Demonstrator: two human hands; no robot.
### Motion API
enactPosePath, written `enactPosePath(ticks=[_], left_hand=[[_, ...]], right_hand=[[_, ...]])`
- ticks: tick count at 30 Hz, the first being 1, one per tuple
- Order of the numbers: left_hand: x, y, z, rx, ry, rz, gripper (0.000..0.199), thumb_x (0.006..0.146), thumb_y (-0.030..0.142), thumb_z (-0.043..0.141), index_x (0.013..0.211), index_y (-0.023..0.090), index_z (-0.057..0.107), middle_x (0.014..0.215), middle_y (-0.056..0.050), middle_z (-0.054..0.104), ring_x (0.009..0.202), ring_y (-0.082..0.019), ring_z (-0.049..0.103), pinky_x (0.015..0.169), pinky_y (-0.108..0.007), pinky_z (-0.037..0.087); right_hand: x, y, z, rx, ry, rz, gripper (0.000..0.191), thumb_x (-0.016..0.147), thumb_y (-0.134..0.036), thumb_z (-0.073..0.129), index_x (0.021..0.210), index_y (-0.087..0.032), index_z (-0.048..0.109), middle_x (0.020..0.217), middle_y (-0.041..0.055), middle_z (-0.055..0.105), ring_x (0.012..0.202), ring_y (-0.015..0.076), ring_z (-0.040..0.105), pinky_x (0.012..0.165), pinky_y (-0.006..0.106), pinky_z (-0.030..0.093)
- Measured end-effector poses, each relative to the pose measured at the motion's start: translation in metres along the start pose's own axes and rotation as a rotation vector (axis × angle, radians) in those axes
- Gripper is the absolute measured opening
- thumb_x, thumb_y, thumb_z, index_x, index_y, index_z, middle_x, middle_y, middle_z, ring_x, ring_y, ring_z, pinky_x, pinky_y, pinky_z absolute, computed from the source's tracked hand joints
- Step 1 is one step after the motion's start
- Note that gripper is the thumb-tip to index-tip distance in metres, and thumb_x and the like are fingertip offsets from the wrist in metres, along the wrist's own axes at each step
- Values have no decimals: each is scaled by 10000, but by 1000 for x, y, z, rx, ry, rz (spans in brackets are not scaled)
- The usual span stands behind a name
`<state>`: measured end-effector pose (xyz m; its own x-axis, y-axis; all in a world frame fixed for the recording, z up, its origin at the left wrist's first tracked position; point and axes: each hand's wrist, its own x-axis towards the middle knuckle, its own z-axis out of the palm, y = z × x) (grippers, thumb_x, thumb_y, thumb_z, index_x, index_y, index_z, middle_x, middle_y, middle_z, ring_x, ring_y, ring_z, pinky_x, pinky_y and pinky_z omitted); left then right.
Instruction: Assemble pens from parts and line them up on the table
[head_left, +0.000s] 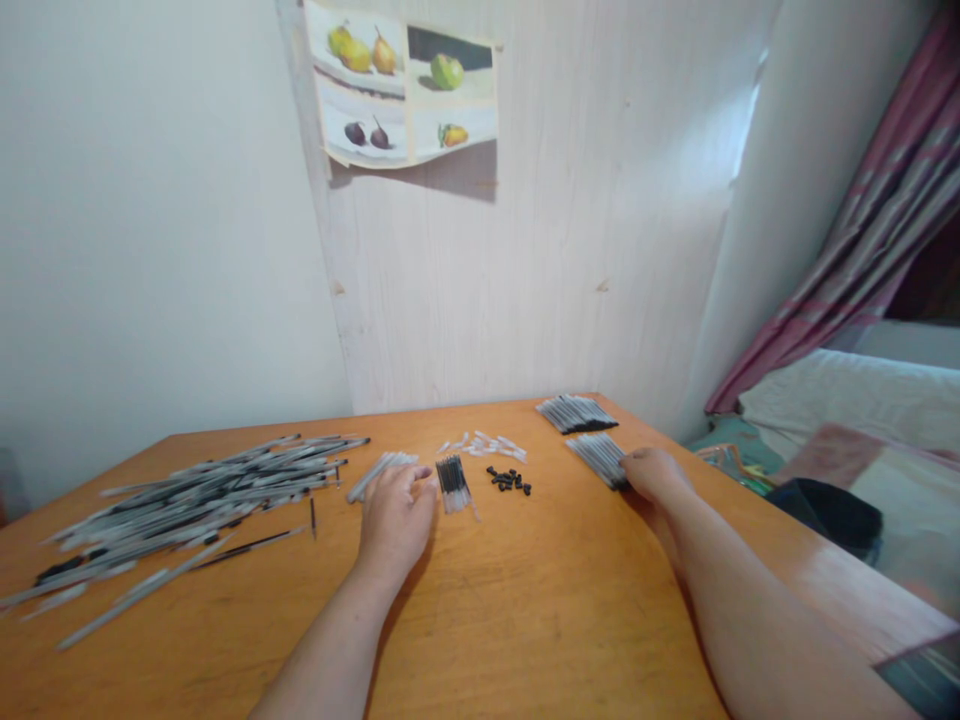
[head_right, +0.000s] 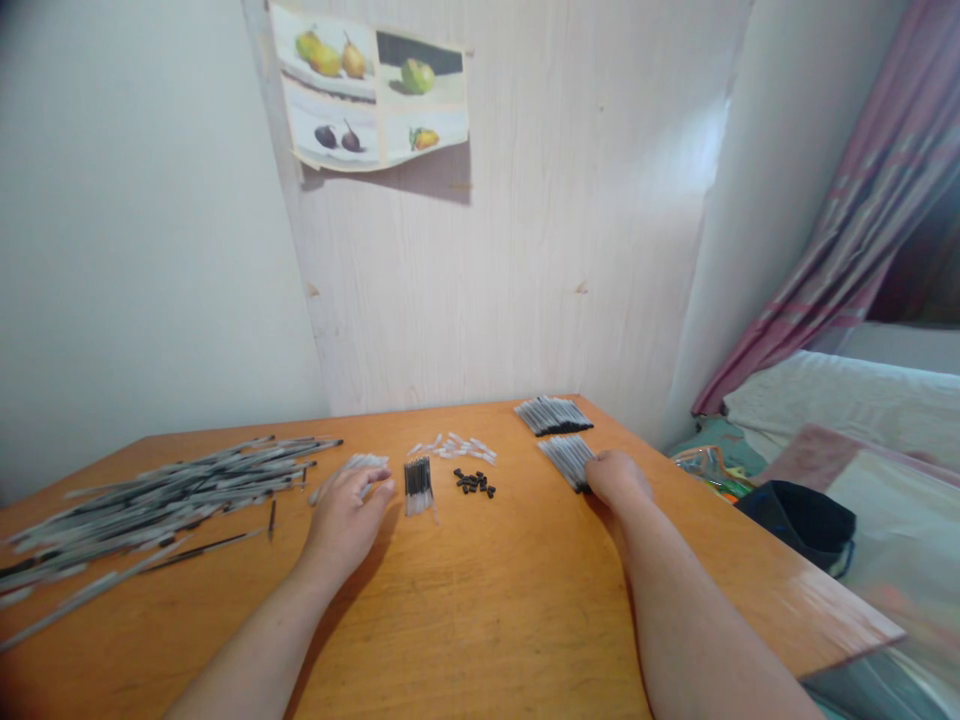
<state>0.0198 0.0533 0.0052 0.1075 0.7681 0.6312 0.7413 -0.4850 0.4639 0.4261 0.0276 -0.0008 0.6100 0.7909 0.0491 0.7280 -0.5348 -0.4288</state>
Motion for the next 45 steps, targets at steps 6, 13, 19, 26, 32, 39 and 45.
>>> enactPosePath(ticks=[6,13,19,26,32,39,45], left_hand=[[0,0,0,-6,-2,-1,262,871,354,500,930,201,704,1029,-66,710,1032,-245,617,968,-411,422],[1,-2,1,-4,0,-18,265,868,362,511,930,202,713,1030,-63,711,1031,-244,617,974,-413,420],[2,-2,0,-23,-4,-65,272,859,369,507,927,208,715,1043,-68,708,1041,-254,612,971,-408,433],[4,-7,0,-68,-5,-107,275,851,360,515,945,194,714,1069,-83,707,1066,-250,617,997,-391,429],[8,-12,-4,-153,20,-212,265,845,335,531,980,202,716,1115,-91,704,1119,-244,611,1021,-382,416],[16,-44,-13,-223,156,-452,302,846,307,523,1072,195,690,1110,-91,717,1025,-225,651,909,-330,467],[11,-43,-23,79,24,-549,269,828,344,523,1018,269,697,1058,-73,724,1000,-271,641,834,-383,463]], right_hand=[[1,-1,1,-14,4,-3,287,839,-307,486,792,-158,727,943,176,704,947,279,648,697,312,436],[-8,-10,-3,-37,34,-13,333,861,-324,439,828,-169,732,973,176,705,951,289,649,708,326,445],[-23,-27,-6,-51,76,-56,413,900,-383,366,881,-190,730,974,149,712,924,285,648,668,319,424],[-40,-50,3,-117,181,-227,468,946,-407,317,929,-174,722,1034,145,699,940,267,638,681,311,407],[-52,-60,9,-134,237,-346,433,968,-374,331,940,-190,722,1025,117,694,958,226,623,732,288,404],[-63,-68,14,-107,289,-473,401,969,-363,347,960,-218,721,987,87,698,943,218,613,720,284,381],[-70,-77,19,-43,290,-579,385,961,-369,364,905,-223,716,907,69,697,904,214,610,734,295,378]])
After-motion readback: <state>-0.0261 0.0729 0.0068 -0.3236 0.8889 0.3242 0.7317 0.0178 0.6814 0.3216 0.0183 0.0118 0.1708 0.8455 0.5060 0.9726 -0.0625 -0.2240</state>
